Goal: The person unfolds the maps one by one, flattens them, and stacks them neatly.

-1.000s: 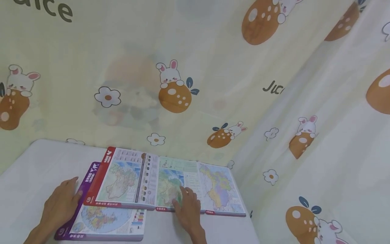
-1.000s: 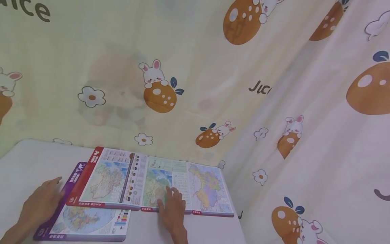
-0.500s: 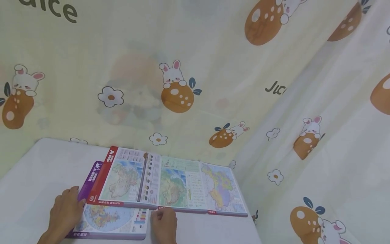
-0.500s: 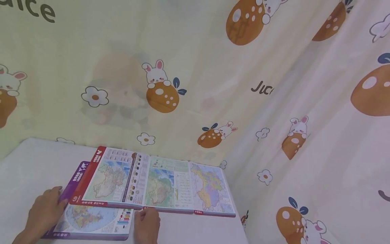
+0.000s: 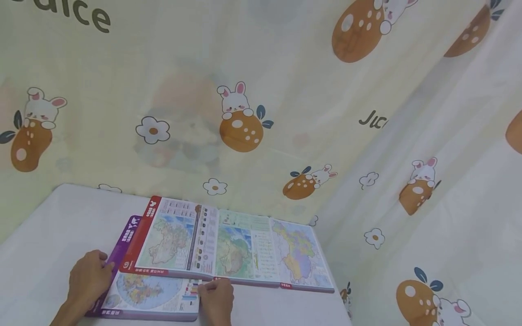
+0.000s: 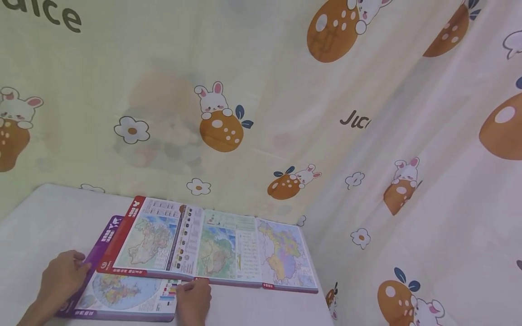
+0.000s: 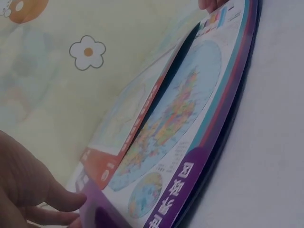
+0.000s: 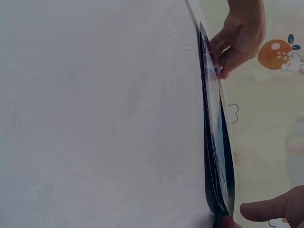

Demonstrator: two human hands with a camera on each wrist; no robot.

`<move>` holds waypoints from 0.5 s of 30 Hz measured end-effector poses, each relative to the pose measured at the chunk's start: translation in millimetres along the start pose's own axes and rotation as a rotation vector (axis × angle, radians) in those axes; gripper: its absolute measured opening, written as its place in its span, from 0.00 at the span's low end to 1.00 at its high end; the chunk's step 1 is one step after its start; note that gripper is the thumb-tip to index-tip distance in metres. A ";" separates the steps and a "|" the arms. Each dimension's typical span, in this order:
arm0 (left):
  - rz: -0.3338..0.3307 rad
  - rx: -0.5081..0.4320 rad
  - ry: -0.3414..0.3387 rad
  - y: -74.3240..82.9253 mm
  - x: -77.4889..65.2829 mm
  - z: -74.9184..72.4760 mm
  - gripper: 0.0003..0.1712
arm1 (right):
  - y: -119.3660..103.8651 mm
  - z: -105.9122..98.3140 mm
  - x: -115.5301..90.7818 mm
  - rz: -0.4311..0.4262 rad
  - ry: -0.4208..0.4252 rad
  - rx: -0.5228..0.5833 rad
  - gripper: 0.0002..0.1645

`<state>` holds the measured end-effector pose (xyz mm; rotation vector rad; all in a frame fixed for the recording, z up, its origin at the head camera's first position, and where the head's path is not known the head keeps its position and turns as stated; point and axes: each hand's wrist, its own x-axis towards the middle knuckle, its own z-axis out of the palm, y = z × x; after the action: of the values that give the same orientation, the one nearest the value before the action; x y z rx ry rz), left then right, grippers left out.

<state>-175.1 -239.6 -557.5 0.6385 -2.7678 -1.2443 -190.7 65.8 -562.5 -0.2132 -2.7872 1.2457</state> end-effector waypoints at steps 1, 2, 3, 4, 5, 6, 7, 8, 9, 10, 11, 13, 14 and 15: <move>0.002 -0.007 -0.003 -1.2 0.8 -1.6 0.21 | -0.2 -0.7 0.3 0.016 -0.010 0.006 0.05; 0.006 -0.013 -0.007 -2.3 1.7 -3.2 0.19 | 0.1 -1.0 0.7 0.026 -0.018 0.010 0.06; 0.012 -0.018 -0.010 -3.2 2.6 -4.9 0.18 | -0.8 -2.1 0.9 0.028 -0.026 0.010 0.06; 0.015 -0.023 -0.011 -4.2 3.3 -6.6 0.17 | -1.9 -3.1 1.0 0.029 -0.032 0.005 0.06; 0.012 -0.027 -0.014 -4.9 4.2 -8.0 0.17 | -3.0 -4.0 1.1 0.042 -0.042 0.005 0.06; 0.010 -0.030 -0.018 -5.6 5.0 -9.2 0.17 | -3.3 -4.5 1.3 0.048 -0.049 0.007 0.06; 0.015 -0.029 -0.020 -6.5 5.7 -10.4 0.17 | -3.7 -4.9 1.5 0.060 -0.060 0.007 0.06; 0.015 -0.030 -0.024 -7.3 6.4 -11.3 0.17 | -4.2 -5.6 1.6 0.060 -0.063 -0.002 0.06; 0.011 -0.033 -0.030 -8.0 6.8 -12.2 0.17 | -4.6 -6.1 1.7 0.060 -0.066 -0.008 0.07; 0.009 -0.038 -0.035 -8.6 7.2 -12.9 0.17 | -4.6 -6.2 1.7 0.067 -0.068 -0.012 0.07; 0.007 -0.043 -0.041 -9.4 7.6 -13.3 0.17 | -4.6 -6.2 1.7 0.073 -0.066 -0.011 0.08; 0.010 -0.058 -0.052 -10.9 7.9 -14.4 0.17 | -4.4 -6.4 1.6 0.065 -0.055 -0.010 0.09; 0.007 -0.067 -0.058 -11.7 7.9 -14.8 0.17 | -4.1 -6.3 1.9 0.063 -0.050 -0.008 0.10; 0.008 -0.074 -0.065 -12.6 7.8 -15.3 0.17 | -3.0 -6.0 2.6 0.068 -0.053 -0.004 0.10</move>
<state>-174.8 -260.9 -557.3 0.5919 -2.7574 -1.3829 -192.8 68.6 -556.3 -0.2812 -2.8497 1.2786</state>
